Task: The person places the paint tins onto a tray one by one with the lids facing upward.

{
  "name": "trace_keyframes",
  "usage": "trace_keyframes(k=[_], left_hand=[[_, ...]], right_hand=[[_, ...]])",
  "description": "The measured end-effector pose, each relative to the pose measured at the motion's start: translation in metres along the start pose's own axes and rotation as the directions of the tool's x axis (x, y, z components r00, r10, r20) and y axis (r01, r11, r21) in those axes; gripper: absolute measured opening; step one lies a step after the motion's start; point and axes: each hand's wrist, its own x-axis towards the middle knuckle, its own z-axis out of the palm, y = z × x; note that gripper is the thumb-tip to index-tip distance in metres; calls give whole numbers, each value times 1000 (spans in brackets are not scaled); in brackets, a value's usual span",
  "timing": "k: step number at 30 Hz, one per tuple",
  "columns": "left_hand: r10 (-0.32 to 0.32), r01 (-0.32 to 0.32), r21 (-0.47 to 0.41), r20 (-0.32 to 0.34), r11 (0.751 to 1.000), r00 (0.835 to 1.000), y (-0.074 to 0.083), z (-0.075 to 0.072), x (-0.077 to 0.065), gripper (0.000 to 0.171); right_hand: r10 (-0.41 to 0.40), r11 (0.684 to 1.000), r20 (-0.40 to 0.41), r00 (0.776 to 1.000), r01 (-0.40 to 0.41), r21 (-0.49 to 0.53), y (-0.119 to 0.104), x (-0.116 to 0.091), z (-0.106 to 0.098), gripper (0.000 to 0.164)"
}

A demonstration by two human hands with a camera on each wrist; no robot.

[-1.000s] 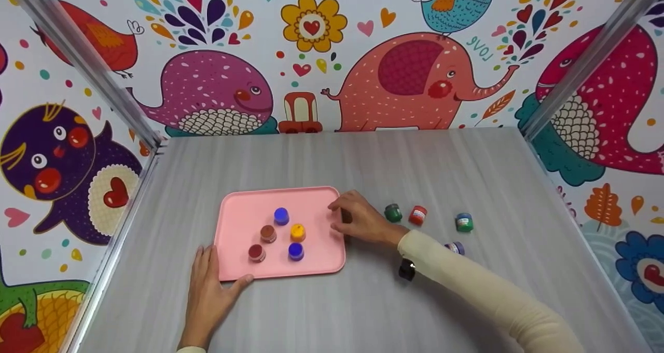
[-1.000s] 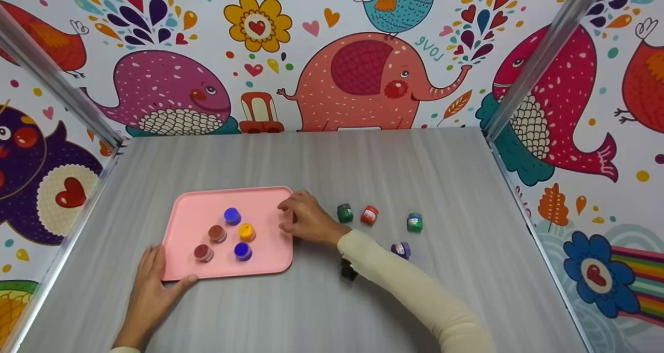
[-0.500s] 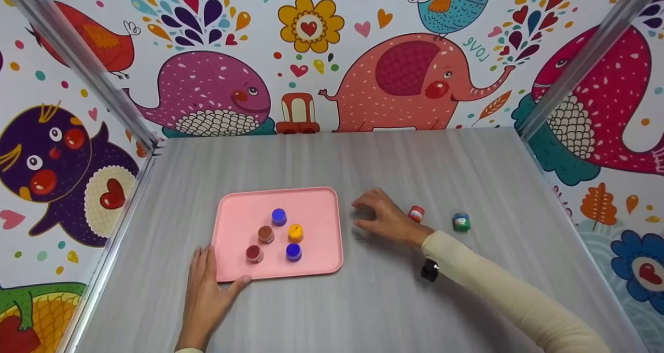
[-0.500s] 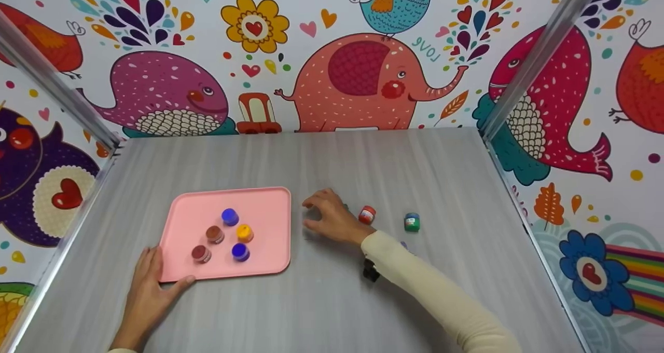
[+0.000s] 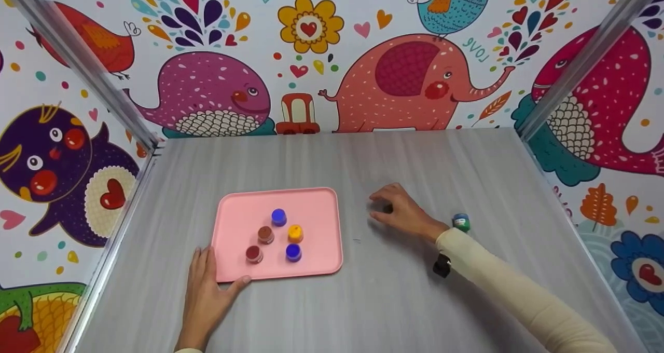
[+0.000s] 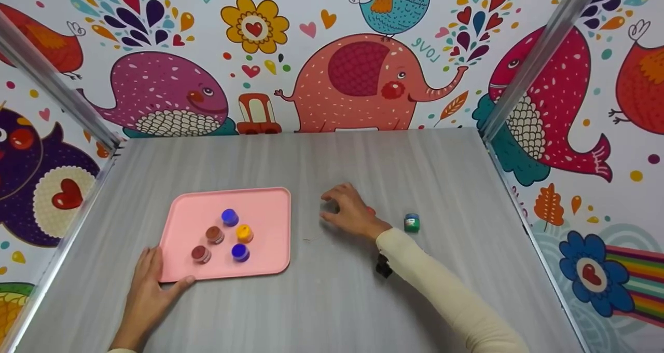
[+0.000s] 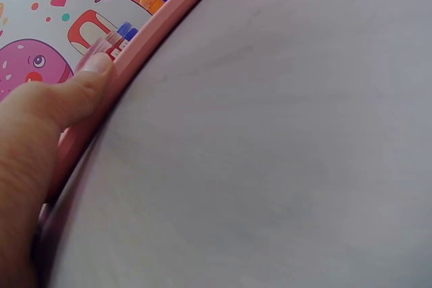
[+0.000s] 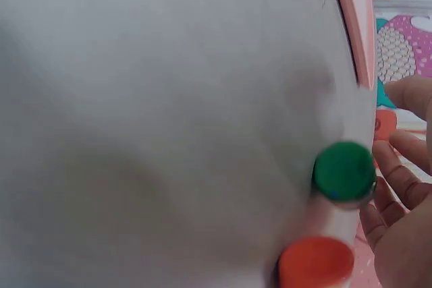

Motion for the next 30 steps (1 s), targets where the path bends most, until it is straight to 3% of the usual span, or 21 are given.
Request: trace_keyframes(k=[15, 23, 30], left_hand=[[0, 0, -1, -10, 1000, 1000, -1, 0, -1, 136], [31, -31, 9, -20, 999, 999, -2, 0, -1, 135], [29, -29, -2, -30, 1000, 999, -4, 1, 2, 134]], right_hand=[[181, 982, 22, 983, -181, 43, 16, -13, -19, 36], [127, 991, -30, 991, -126, 48, 24, -19, -21, 35], [124, 991, -14, 992, -123, 57, 27, -23, -25, 34]])
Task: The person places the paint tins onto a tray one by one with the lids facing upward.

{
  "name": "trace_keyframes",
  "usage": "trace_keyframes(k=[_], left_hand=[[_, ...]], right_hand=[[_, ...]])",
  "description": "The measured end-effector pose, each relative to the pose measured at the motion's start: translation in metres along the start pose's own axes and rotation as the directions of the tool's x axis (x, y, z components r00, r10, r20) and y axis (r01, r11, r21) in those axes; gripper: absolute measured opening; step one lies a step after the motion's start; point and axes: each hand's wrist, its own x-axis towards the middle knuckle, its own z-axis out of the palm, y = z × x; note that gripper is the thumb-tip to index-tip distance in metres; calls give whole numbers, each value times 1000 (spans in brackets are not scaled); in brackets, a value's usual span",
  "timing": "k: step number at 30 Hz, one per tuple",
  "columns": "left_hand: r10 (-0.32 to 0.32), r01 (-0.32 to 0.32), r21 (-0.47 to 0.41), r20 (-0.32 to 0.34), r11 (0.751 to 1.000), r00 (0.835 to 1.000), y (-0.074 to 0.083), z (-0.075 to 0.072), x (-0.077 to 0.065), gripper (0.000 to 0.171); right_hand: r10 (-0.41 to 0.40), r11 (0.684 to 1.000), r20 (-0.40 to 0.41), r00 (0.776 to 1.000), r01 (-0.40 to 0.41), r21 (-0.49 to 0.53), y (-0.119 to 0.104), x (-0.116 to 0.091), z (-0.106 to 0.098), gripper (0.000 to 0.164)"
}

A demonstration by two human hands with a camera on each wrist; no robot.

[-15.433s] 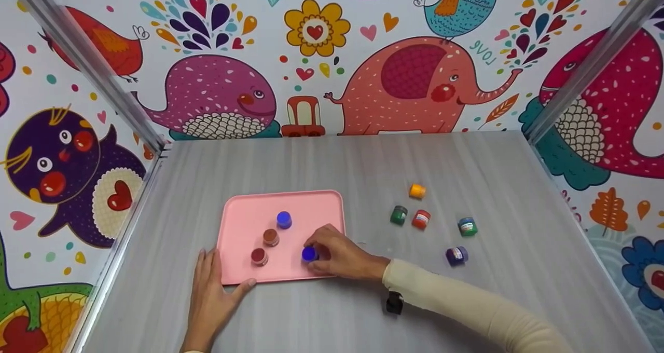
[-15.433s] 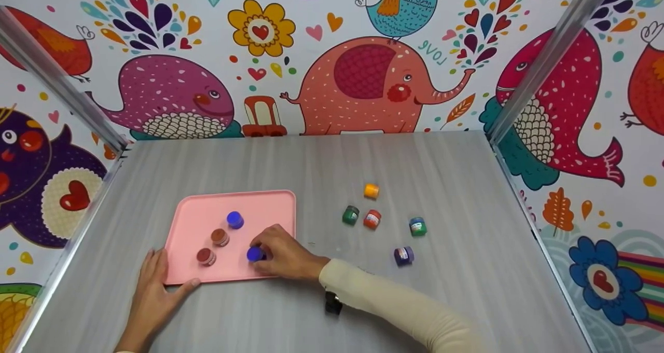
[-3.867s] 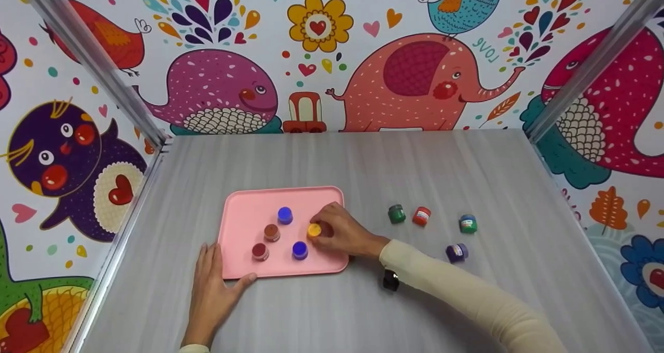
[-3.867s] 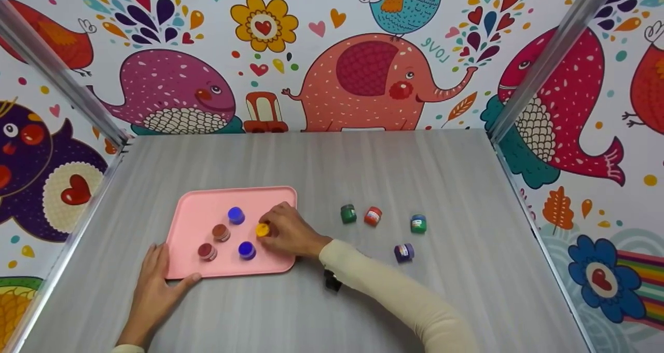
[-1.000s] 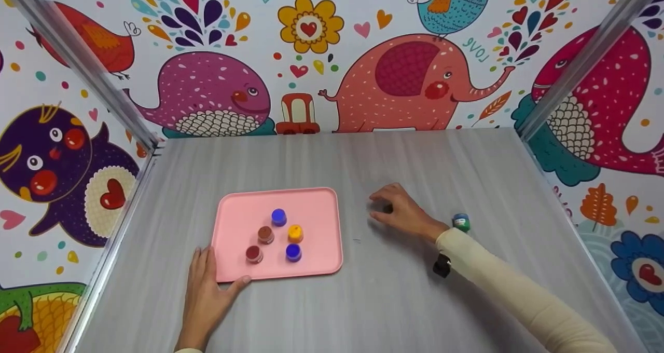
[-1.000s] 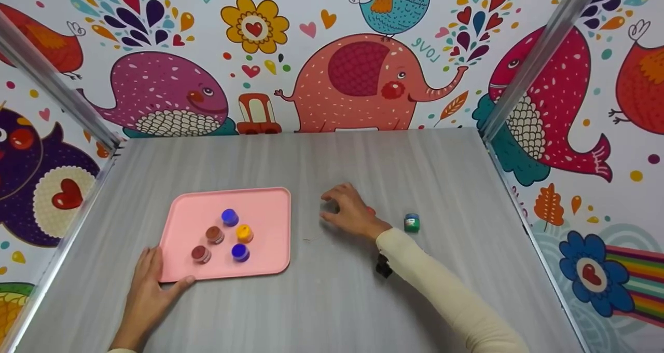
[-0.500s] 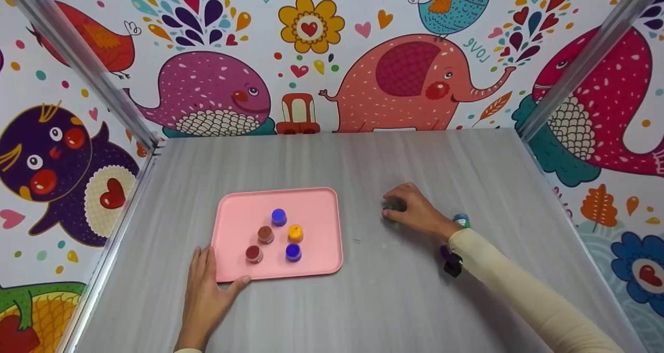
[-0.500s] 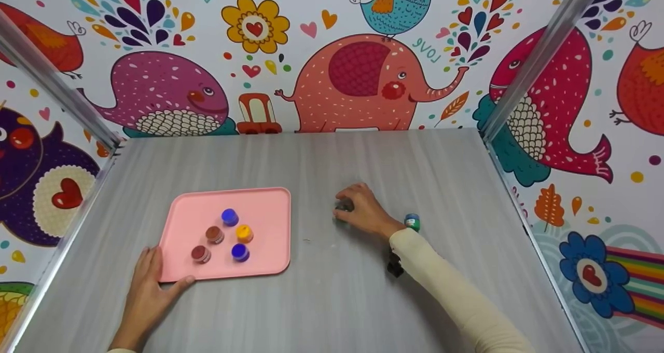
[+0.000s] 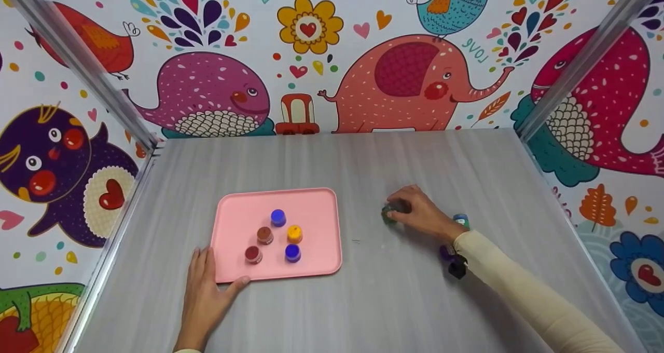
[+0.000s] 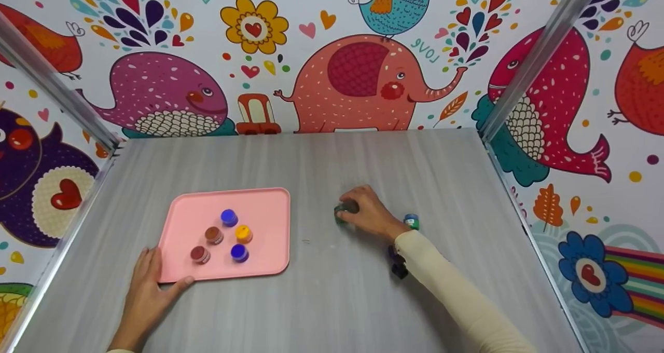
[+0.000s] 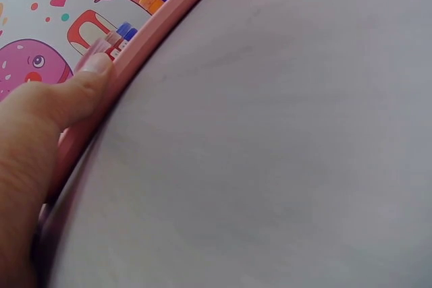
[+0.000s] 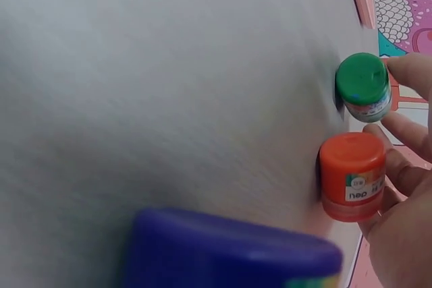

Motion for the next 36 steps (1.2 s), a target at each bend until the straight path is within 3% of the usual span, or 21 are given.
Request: trace_keyframes(k=[8, 16, 21, 36], left_hand=[[-20, 20, -1, 27, 1000, 999, 3, -2, 0, 136], [-41, 41, 11, 37, 999, 998, 3, -1, 0, 138], [-10, 10, 3, 16, 1000, 1000, 1, 0, 0, 135], [-44, 43, 14, 43, 999, 998, 2, -1, 0, 138]], right_hand=[[92, 995, 34, 995, -93, 44, -1, -8, -5, 31], [98, 994, 79, 992, -101, 34, -3, -8, -6, 33], [82, 996, 108, 991, -85, 26, -6, -9, -6, 36], [-127, 988, 115, 985, 136, -70, 3, -6, 0, 29]])
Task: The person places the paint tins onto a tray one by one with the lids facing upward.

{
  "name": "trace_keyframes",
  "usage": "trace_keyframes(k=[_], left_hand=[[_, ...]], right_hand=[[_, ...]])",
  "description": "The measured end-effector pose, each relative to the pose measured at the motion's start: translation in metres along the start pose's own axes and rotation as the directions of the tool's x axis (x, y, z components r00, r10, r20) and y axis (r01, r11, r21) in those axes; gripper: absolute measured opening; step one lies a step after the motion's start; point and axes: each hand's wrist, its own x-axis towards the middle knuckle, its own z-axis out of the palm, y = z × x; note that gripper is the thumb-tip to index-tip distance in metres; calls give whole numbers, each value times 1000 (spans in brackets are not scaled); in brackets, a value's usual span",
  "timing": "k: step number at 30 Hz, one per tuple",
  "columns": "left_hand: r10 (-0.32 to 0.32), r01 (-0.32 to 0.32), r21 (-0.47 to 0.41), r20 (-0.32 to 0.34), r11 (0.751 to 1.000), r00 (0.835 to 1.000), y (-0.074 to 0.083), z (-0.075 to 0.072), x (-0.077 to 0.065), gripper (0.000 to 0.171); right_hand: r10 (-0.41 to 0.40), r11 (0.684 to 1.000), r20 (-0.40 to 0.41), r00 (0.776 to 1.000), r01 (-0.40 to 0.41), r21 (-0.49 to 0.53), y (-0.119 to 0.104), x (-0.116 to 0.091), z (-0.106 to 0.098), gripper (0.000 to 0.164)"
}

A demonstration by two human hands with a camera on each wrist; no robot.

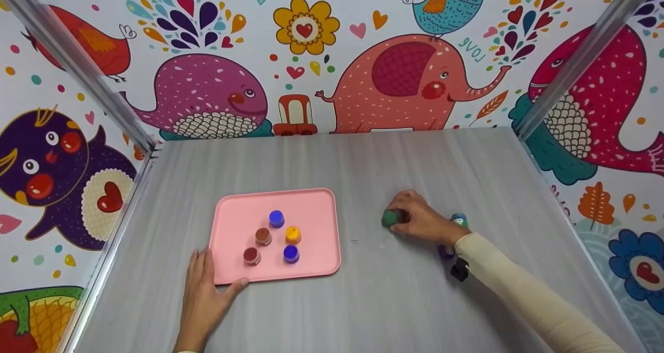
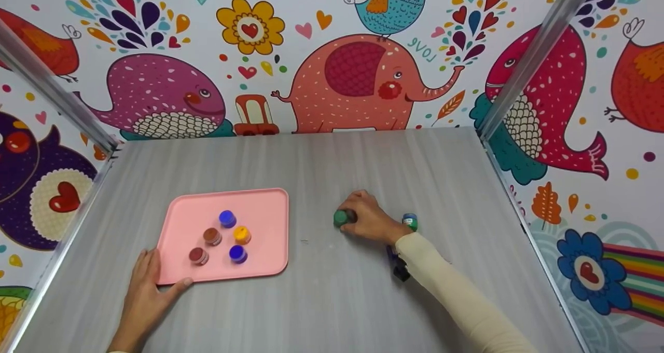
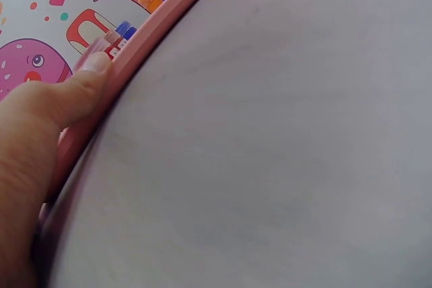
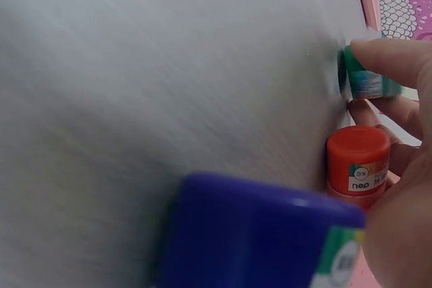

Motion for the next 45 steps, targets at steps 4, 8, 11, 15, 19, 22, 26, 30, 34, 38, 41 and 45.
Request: trace_keyframes(k=[4, 8, 11, 15, 19, 22, 26, 30, 34, 38, 41, 45], left_hand=[[2, -2, 0, 0, 1000, 1000, 0, 0, 0, 138], [8, -8, 0, -8, 1000, 1000, 0, 0, -1, 137], [15, -15, -3, -14, 1000, 1000, 0, 0, -1, 136], [31, -31, -8, -26, 999, 999, 0, 1, -1, 135], [24, -25, -11, -23, 1000, 999, -1, 2, 0, 136], [12, -12, -9, -13, 1000, 1000, 0, 2, 0, 137], [20, -20, -8, -22, 1000, 1000, 0, 2, 0, 137], [35, -36, -10, -36, 999, 999, 0, 2, 0, 136], [26, -26, -12, -28, 1000, 999, -1, 1, 0, 136], [11, -11, -10, -16, 1000, 1000, -1, 0, -1, 137], [18, -18, -12, -22, 1000, 1000, 0, 0, -1, 136], [39, -40, -16, -40, 999, 998, 0, 1, -2, 134]], right_hand=[[5, 1000, 0, 1000, -5, -5, -1, -1, 0, 30], [9, 1000, 0, 1000, -9, 0, -2, -1, 0, 31], [10, 1000, -1, 1000, -10, -6, -3, -1, 1, 31], [2, 1000, -8, 1000, -2, -31, -3, -1, 3, 29], [10, 1000, -15, 1000, -11, -21, -6, 0, 3, 27], [40, 999, -14, 999, -40, -3, -8, 1, 3, 27], [77, 997, -11, 997, -77, 3, -11, 2, 2, 27], [89, 996, -12, 996, -89, -8, -13, 3, 3, 27], [78, 997, -8, 997, -78, -17, -15, 6, 3, 28], [49, 998, -14, 999, -49, -31, -15, 8, 4, 28], [38, 999, -18, 999, -39, -34, -16, 9, 5, 29], [38, 999, -12, 999, -38, -29, -18, 12, 6, 28]])
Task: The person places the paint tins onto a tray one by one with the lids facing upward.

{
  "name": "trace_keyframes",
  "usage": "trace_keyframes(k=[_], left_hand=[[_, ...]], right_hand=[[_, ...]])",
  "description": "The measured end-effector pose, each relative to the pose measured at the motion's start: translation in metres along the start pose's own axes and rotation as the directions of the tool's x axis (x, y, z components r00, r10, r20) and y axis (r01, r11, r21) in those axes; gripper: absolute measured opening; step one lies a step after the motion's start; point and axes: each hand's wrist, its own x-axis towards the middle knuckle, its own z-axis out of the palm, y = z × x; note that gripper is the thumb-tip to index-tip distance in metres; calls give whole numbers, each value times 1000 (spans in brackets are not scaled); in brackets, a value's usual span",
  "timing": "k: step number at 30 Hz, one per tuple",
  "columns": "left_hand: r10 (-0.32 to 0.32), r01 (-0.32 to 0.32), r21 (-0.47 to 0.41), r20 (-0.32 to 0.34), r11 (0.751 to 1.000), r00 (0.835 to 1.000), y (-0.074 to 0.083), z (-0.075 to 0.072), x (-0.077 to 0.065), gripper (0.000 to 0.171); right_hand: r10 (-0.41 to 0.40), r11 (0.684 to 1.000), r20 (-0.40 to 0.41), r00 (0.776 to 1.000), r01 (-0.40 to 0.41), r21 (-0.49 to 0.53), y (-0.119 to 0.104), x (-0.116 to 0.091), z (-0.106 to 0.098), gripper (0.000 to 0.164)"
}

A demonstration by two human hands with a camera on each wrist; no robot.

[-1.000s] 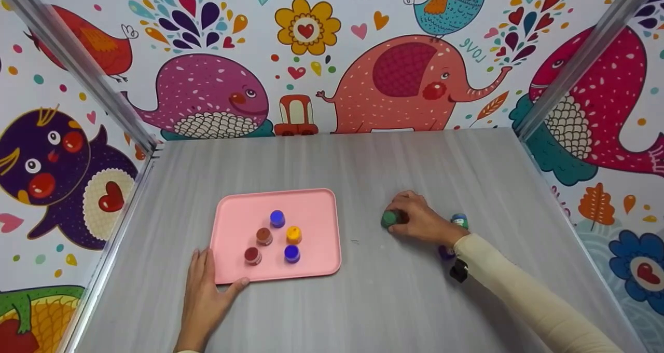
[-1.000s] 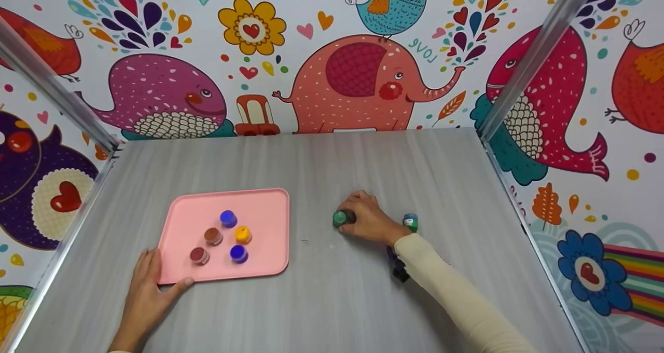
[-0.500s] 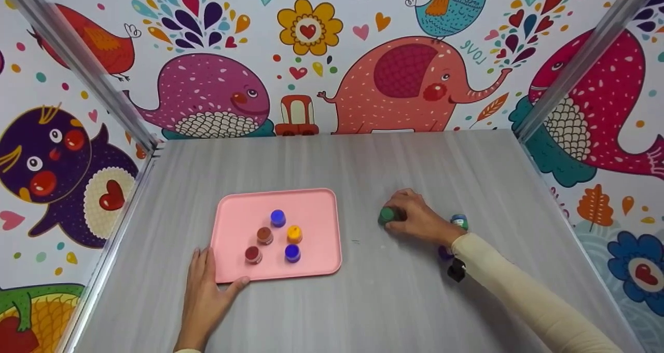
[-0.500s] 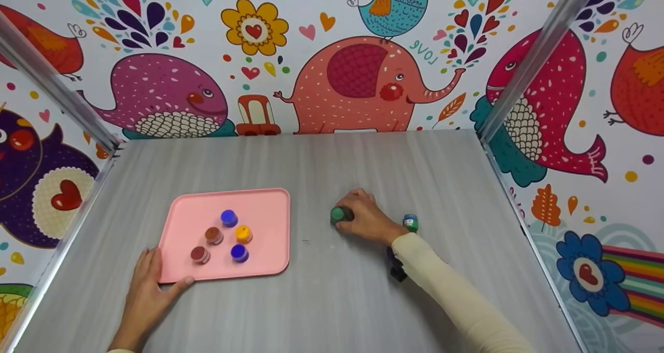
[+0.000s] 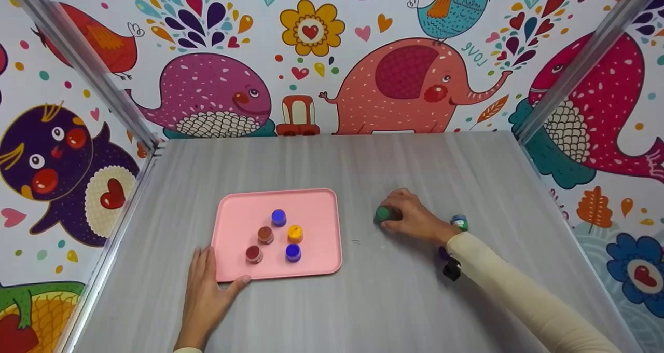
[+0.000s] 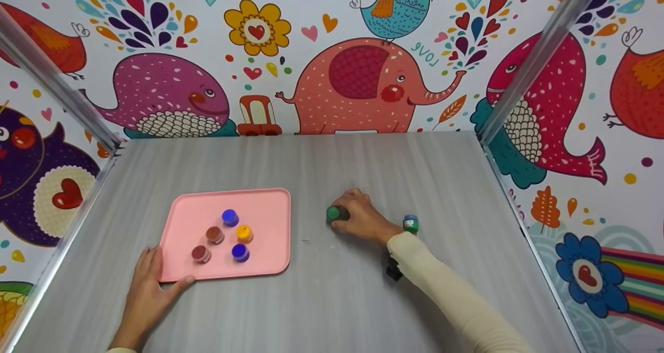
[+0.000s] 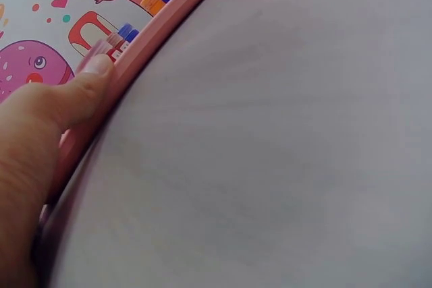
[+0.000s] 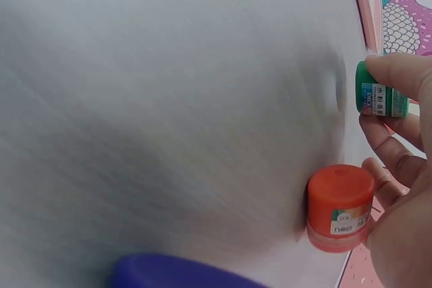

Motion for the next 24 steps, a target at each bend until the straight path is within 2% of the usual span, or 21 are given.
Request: trace_keyframes(k=[9, 16, 24], left_hand=[[-31, 31, 14, 31, 999, 999, -1, -1, 0, 136], [-40, 39, 10, 34, 999, 999, -1, -3, -1, 136], [-26, 25, 5, 24, 1000, 999, 0, -1, 0, 136]], right_hand=[[-55, 998, -12, 998, 55, -32, -5, 8, 10, 26], [15, 1000, 12, 1000, -14, -27, -13, 16, 21, 27], [-9, 1000, 26, 1000, 9, -27, -18, 23, 30, 29]])
